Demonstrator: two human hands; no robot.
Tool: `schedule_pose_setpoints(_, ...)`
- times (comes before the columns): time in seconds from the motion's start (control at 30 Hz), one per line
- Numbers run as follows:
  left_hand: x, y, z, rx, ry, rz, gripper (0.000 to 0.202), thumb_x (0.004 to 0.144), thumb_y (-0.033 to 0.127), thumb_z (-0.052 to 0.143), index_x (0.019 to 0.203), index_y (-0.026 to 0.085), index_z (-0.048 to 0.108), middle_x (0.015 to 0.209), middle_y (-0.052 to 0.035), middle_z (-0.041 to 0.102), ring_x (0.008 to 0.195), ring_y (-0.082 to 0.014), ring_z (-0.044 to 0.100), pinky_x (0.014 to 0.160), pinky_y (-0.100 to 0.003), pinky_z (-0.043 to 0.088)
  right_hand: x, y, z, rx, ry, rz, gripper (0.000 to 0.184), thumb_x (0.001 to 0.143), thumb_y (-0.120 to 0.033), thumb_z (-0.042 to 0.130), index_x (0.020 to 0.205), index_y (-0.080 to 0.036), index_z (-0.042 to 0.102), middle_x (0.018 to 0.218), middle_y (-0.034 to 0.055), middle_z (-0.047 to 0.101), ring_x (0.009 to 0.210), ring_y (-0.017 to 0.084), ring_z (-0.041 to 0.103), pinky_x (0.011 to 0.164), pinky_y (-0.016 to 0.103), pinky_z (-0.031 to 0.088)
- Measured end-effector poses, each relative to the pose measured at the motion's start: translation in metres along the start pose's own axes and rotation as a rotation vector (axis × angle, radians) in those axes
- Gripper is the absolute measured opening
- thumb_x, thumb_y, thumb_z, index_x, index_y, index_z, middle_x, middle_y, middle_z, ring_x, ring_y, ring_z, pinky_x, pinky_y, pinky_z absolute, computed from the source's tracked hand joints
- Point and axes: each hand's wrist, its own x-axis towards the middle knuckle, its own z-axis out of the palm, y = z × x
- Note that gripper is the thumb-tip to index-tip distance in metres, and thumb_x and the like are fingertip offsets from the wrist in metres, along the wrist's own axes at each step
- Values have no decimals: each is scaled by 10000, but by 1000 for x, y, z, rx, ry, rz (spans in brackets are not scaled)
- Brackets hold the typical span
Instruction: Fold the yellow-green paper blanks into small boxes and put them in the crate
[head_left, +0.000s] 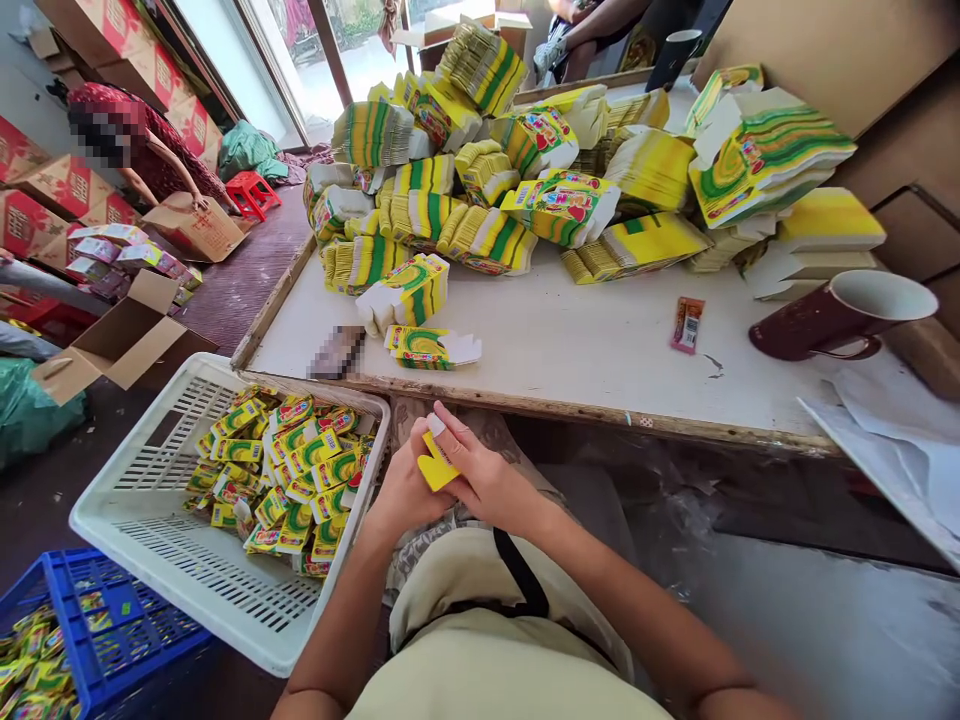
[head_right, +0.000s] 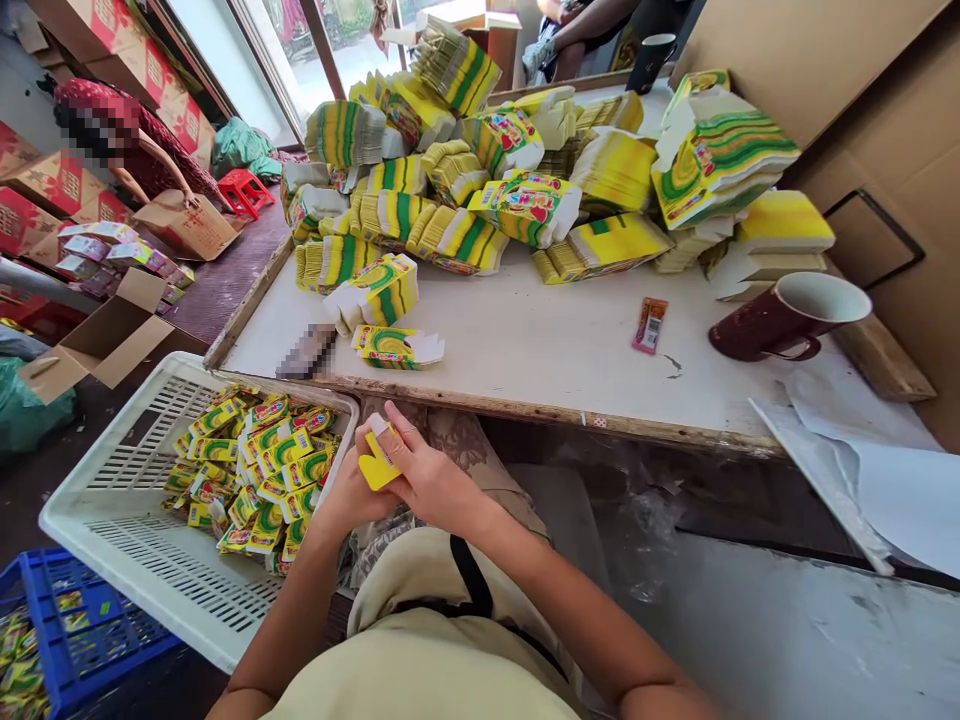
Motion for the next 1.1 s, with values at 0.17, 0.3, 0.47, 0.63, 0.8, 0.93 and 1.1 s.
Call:
schedule_pose_setpoints(0.17, 3, 0, 4, 30, 313, -299, 951, 614, 272, 834, 1422, 206, 335, 1316, -155, 498, 1154, -301, 561, 977, -464, 473, 2, 13, -4, -68, 266, 35, 546, 953, -73, 437, 1437, -311, 525, 1528, 75, 488, 1353, 222, 535, 1108, 390, 478)
schedule_pose_setpoints(0.3, 1, -3, -2, -222, 399, -593, 808, 599, 406, 885, 1277, 208, 491, 1095, -76, 615, 976, -246, 634, 842, -376, 533, 4, 26, -7, -87, 305, 43, 424, 963, -188, 544, 1382, -238, 578, 1562, 139, 425, 1380, 266, 501, 1093, 419, 490)
schedule_pose_setpoints(0.47, 0, -1, -11, -443, 468, -626, 483, 735, 440, 794, 1129, 216, 631, 884, -12, 649, 731, -150, 607, 671, -260, 503, 0, 34, -17, -148, 134, 34, 288, 982, -232, 531, 1241, -244, 657, 1551, 135, 431, 1334, 260, 543, 1072, 442, 503)
schedule_pose_setpoints(0.63, 2, 2, -8, -618, 499, -699, 436, 745, 435, 785, 1090, 209, 645, 763, 18, 640, 631, -128, 595, 625, -246, 507, 3, 26, -40, -99, -51, 12, 224, 938, -202, 602, 1137, -229, 701, 1423, 147, 543, 1201, 247, 632, 984, 410, 556)
schedule_pose_setpoints(0.8, 2, 8, -5, -598, 527, -676, 443, 753, 417, 782, 1112, 200, 639, 746, 20, 630, 605, -112, 575, 600, -226, 499, 7, 21, -34, 9, 62, 110, 121, 810, -197, 759, 930, -216, 756, 1369, 140, 580, 1191, 272, 637, 958, 442, 558)
schedule_pose_setpoints(0.93, 0, 9, -9, -566, 583, -659, 412, 764, 416, 775, 1082, 196, 632, 750, 30, 609, 622, -98, 559, 605, -200, 474, 12, 21, -25, 107, 40, 79, 270, 799, -216, 774, 1066, -218, 732, 1457, 154, 516, 1288, 291, 571, 1038, 470, 505)
schedule_pose_setpoints(1.1, -1, 3, -18, -467, 555, -673, 365, 798, 450, 727, 1038, 193, 626, 789, 12, 620, 679, -131, 584, 654, -243, 484, 21, 24, -12, 152, 127, 100, 547, 854, -194, 683, 1376, -259, 532, 1397, 124, 555, 1250, 260, 582, 1001, 430, 538)
